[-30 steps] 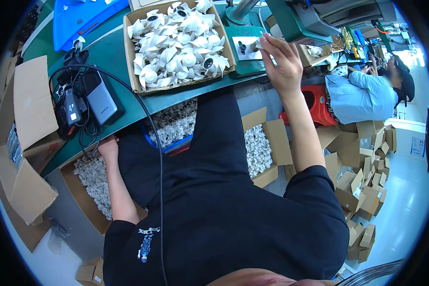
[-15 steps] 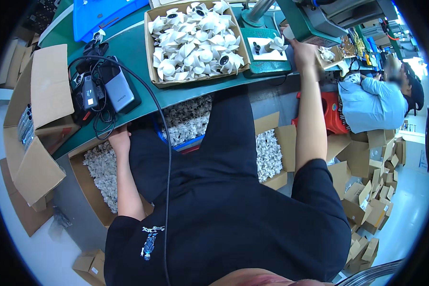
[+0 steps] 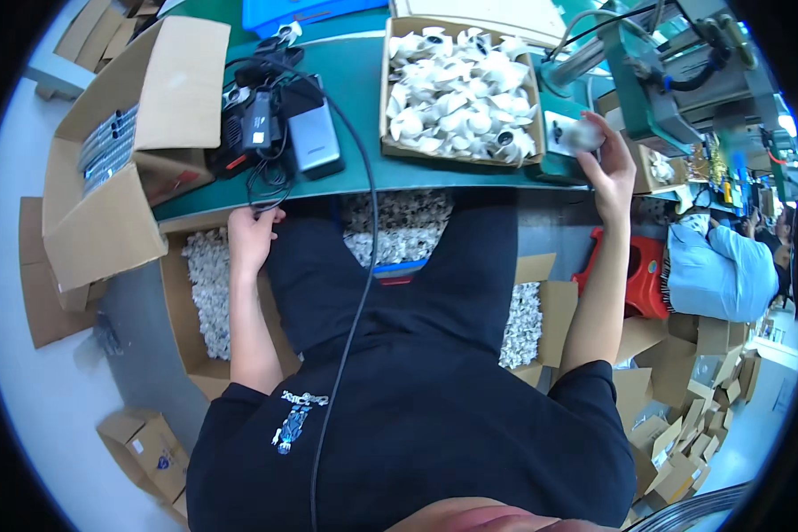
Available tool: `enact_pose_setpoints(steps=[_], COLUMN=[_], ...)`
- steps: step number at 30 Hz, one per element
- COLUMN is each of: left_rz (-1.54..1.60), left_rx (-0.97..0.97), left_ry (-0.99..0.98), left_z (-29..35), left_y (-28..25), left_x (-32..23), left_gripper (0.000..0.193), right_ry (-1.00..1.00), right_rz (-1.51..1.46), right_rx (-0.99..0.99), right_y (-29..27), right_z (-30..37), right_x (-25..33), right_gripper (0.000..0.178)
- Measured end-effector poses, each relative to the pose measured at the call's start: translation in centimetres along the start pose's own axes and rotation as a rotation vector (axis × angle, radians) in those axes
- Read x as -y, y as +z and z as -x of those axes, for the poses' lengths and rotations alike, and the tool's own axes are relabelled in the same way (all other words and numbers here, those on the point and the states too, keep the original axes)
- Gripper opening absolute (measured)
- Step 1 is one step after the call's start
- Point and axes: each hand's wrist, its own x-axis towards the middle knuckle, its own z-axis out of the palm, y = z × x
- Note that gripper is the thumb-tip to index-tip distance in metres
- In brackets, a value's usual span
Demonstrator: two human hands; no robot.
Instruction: The person retrieves metal tubes from a box, stacks metal rings by hand, and places plastic fan blades and metal bushings into a press fixture to assemble them.
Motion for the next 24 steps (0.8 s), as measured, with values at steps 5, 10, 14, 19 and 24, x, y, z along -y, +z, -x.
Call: enact_pose_setpoints(steps=[5,10,14,19,24], left_rz=[-0.523,0.778,0.948,0.897,0.856], left_rx=[0.769,0.984,1.148,1.198,1.259], left_ry=[0.121,0.794,0.779,0.749,0.772], left_z=[6.8,8.9,10.5,10.5,11.8], left_y=[-2.1,0.8,2.4,2.3,6.2], left_x=[-9.3,-14.7,-17.2,-17.6,-19.1], left_gripper=[0.024,0.078,0.087,0.088,0.09], right_ry=[0.074,-0.459,-0.494,-0.414,-0.331], right_rz=[0.124,0.536,0.527,0.616,0.786], right_rx=[-0.226,-0.463,-0.148,0.003,0.108], right_y=[0.8,5.8,10.7,13.0,13.1], right_z=[-0.1,4.1,2.6,-5.4,-6.5], right_x=[-1.3,1.5,7.5,7.4,7.6], right_gripper=[0.045,0.039,0.04,0.036,0.032])
